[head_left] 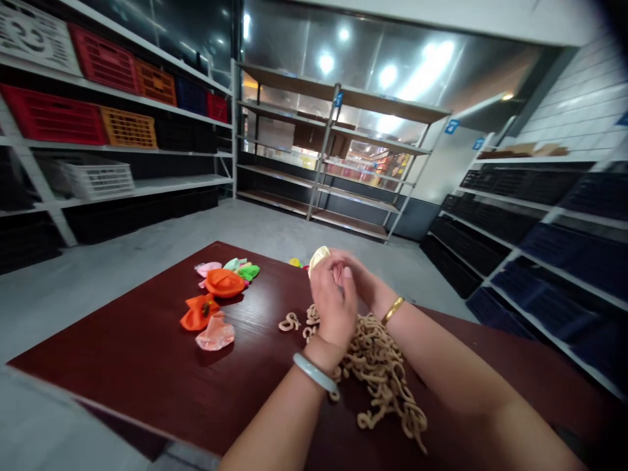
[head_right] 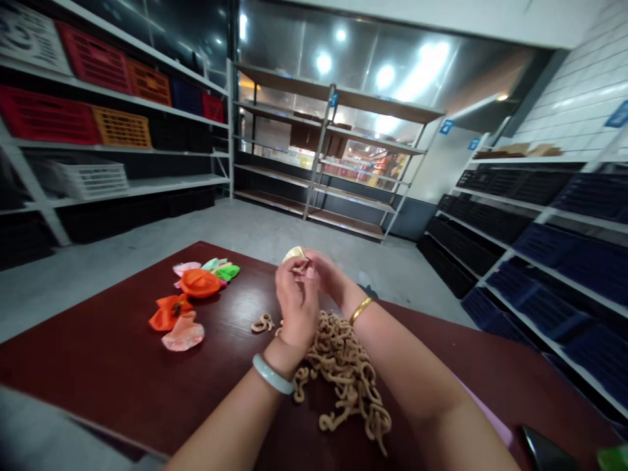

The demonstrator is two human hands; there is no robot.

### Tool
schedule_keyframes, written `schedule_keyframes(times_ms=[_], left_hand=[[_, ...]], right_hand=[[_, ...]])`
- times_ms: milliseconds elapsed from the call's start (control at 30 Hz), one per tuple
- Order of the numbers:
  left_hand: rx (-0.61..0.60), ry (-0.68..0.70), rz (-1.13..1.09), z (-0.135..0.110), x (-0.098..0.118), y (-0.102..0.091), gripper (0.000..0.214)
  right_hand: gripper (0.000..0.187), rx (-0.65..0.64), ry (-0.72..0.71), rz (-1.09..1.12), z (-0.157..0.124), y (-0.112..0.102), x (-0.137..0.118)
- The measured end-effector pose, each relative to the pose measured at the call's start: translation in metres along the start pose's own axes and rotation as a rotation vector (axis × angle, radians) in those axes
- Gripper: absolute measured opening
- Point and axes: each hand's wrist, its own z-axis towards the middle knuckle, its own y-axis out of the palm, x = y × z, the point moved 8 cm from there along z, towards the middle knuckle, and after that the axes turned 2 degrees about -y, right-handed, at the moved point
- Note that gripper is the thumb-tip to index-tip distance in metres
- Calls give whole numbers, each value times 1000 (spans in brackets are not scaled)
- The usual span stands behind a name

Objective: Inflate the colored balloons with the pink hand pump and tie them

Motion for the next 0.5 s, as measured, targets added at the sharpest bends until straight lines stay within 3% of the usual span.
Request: schedule_keyframes(times_ms=[100,200,367,500], left_hand=[[13,-87,66,-1,-21,6,46],[-189,-215,32,-8,-45,35,59],[-415,-434,-152,-33,-68,68,49],[-603,-375,-126,-47,-63,79,38]], right_hand=[[22,-96,137,116,-3,-22,-4],[25,-139,274,316,-19,-41,-3],[26,-102,280,485,-62,-71,-7],[20,43,355,386,-90,-104,-6]])
